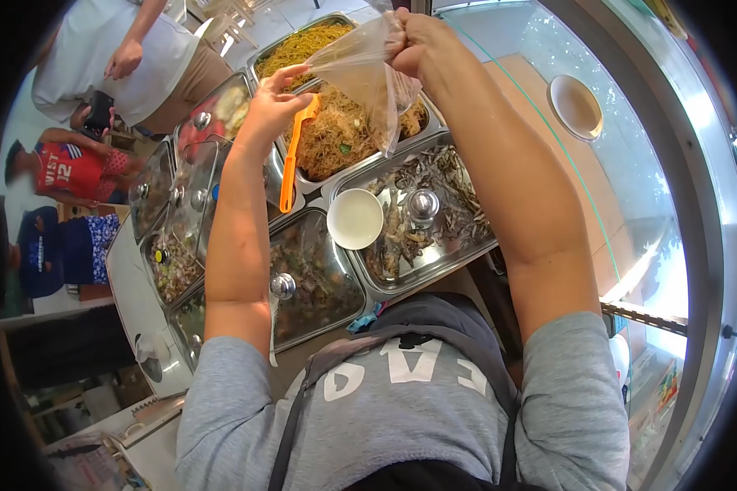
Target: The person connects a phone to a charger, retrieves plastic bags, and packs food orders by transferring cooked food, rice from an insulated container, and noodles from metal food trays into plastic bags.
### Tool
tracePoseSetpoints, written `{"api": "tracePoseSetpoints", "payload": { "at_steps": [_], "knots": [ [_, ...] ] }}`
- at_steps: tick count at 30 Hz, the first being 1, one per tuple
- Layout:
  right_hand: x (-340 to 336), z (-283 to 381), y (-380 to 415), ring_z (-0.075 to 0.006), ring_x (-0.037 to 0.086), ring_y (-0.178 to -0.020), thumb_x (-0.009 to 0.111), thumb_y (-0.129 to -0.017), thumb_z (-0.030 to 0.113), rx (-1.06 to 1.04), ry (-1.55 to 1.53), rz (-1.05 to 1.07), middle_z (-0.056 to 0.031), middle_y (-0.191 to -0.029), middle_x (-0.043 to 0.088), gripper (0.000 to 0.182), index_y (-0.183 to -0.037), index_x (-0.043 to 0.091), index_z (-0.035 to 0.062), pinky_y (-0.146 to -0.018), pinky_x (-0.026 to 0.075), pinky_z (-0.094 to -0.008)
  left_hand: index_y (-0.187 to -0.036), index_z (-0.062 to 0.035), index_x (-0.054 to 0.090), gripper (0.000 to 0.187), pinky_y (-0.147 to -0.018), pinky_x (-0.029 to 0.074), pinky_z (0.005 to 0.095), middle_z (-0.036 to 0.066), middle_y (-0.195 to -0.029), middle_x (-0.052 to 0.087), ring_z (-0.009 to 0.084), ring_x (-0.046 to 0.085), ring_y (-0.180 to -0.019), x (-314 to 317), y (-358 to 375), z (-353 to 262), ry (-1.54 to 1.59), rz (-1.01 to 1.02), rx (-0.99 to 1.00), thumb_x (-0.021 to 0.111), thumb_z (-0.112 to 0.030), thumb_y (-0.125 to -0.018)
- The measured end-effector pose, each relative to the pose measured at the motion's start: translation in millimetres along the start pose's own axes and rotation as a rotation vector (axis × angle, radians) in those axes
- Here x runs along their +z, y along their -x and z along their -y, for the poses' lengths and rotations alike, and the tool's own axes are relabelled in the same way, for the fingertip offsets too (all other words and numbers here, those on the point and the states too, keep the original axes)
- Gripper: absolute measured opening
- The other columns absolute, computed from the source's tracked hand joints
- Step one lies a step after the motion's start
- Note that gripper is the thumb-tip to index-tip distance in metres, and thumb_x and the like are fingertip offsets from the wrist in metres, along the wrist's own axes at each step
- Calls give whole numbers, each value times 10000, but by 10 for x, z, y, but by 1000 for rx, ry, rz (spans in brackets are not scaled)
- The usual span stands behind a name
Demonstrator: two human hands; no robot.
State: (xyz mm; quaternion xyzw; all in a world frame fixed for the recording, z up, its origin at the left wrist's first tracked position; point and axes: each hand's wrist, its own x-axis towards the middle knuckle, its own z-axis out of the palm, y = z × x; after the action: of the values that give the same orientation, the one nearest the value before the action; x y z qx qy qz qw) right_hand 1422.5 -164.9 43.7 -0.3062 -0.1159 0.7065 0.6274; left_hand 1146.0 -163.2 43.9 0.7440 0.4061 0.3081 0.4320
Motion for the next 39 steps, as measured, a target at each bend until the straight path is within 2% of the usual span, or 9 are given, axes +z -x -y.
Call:
{"api": "tracePoseSetpoints", "payload": {
  "at_steps": [3, 5, 7, 14, 17, 26, 31, 33, 39],
  "knots": [
    [440, -100, 454, -80, 330, -386, 461, -904, 154, -106, -212, -212, 4, -558, 423, 183, -785, 500, 19, -337, 287, -190, -1194, -160, 507, 474, -774, 432, 304, 90, -1042, 480, 162, 505, -893, -109, 44, 448, 282, -98, -246, 618, -179, -734],
    [523, -124, 488, -81, 294, -393, 468, -901, 158, -122, -159, -229, 6, -552, 407, 179, -788, 514, 27, -338, 241, -194, -1231, -152, 462, 490, -817, 424, 358, 118, -1071, 491, 215, 515, -948, 7, 42, 1237, -380, 32, -393, 570, -156, -753],
    [555, -98, 512, -82, 257, -400, 475, -899, 162, -135, -102, -247, 8, -547, 391, 175, -790, 528, 35, -340, 195, -199, -1216, -103, 461, 444, -804, 447, 406, 173, -1085, 504, 355, 524, -963, 287, 393, 1333, -907, -116, -297, 513, -127, -776],
    [406, 174, 660, -71, 232, -420, 513, -876, 161, -82, 101, -214, 15, -549, 356, 166, -815, 554, 13, -347, 176, -188, -1258, -73, 413, 446, -807, 432, 432, 197, -1081, 485, 380, 522, -959, 225, 548, 733, -812, -131, -337, 385, -93, -813],
    [254, 259, 629, -58, 247, -425, 531, -862, 123, -62, 101, -181, 20, -566, 354, 137, -824, 558, -6, -342, 196, -176, -1271, -72, 400, 471, -801, 434, 434, 194, -1096, 469, 382, 531, -941, 279, 384, 527, -799, -68, -193, 392, -90, -801],
    [174, 327, 817, -60, 295, -446, 582, -820, 75, -90, 70, -294, -6, -635, 400, 108, -839, 554, -27, -338, 217, -169, -1245, -97, 407, 391, -814, 425, 447, 183, -1130, 455, 368, 522, -960, 399, 256, 589, -897, 161, -190, 425, -200, -868],
    [164, 252, 799, -68, 314, -475, 581, -824, 98, -120, 106, -349, -28, -682, 413, 117, -847, 558, -14, -342, 223, -171, -1153, -95, 521, 333, -774, 444, 447, 180, -1007, 545, 370, 554, -910, 173, 222, 634, -853, 16, -90, 463, -205, -844],
    [199, 229, 710, -85, 333, -408, 523, -853, 155, -92, 129, -403, -37, -591, 462, 155, -760, 524, 31, -325, 222, -179, -1123, -71, 534, 319, -773, 442, 449, 193, -959, 568, 364, 560, -897, 337, 57, 723, -801, 118, -309, 462, -216, -848],
    [94, 276, 509, -88, 380, -409, 515, -853, 198, -70, 155, -385, -39, -609, 498, 189, -759, 533, 36, -321, 299, -172, -1006, 4, 552, 271, -704, 465, 441, 228, -873, 591, 351, 593, -829, 576, 218, 753, -792, 183, -132, 426, -177, -849]
  ]
}}
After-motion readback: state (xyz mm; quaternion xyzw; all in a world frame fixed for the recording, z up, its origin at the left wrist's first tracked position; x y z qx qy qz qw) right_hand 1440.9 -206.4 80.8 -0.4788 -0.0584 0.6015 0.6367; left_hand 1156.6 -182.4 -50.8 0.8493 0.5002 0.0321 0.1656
